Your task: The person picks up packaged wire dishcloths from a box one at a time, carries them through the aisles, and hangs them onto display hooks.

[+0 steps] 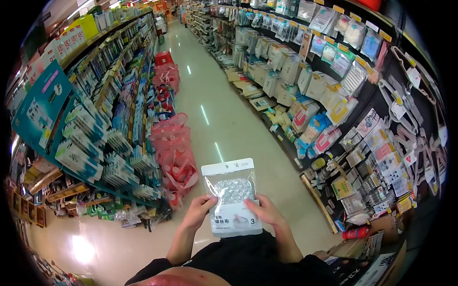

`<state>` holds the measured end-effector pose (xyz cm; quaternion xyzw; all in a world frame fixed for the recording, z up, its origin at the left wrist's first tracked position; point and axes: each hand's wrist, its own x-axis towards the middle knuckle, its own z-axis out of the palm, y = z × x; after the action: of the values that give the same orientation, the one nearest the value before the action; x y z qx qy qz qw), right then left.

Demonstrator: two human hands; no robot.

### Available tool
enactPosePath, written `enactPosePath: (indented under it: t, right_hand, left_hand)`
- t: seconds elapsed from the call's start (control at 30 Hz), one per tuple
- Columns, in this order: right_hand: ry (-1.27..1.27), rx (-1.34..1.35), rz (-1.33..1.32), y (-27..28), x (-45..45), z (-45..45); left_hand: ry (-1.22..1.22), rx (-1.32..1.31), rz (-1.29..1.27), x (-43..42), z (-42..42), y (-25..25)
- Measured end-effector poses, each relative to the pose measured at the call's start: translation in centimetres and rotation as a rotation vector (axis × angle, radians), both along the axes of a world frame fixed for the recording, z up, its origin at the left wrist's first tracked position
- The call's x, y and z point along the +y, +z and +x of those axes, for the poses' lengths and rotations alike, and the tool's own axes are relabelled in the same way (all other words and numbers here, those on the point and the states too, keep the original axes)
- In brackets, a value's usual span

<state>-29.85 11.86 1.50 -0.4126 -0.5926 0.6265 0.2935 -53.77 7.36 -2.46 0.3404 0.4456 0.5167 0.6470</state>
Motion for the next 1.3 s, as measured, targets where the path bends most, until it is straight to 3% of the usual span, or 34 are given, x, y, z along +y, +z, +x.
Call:
enactPosePath:
  t: [0.43, 0.53, 0.83, 1.1, 1.2, 1.3]
  right_hand:
    - [0.012, 0.234, -0.095, -1.7, 10.8, -3.0]
    - [0.031, 0.186, -0.077, -1.4, 13.7, -2.1]
    - [-0.128, 0.320, -0.058, 1.1, 20.7, 4.3]
    - [-0.359, 0.302, 0.010, -0.7, 24.3, 10.7]
    - [-0.485, 0.370, -0.009, -0.6, 25.3, 11.3]
    - [-0.456, 0.413, -0.080, -1.0, 26.9, 11.5]
  left_hand:
    - [0.188, 0.043, -0.041, 6.1, -1.2, 0.7]
    - [0.189, 0.073, -0.044, 8.9, -0.6, 1.4]
    - [-0.004, 0.210, 0.027, 19.5, 4.8, 4.2]
    - [-0.241, 0.279, 0.065, 27.7, 10.4, 5.6]
    - [-0.238, 0.301, 0.113, 29.9, 11.9, 5.1]
    - [-0.249, 0.302, 0.119, 31.2, 11.8, 5.2]
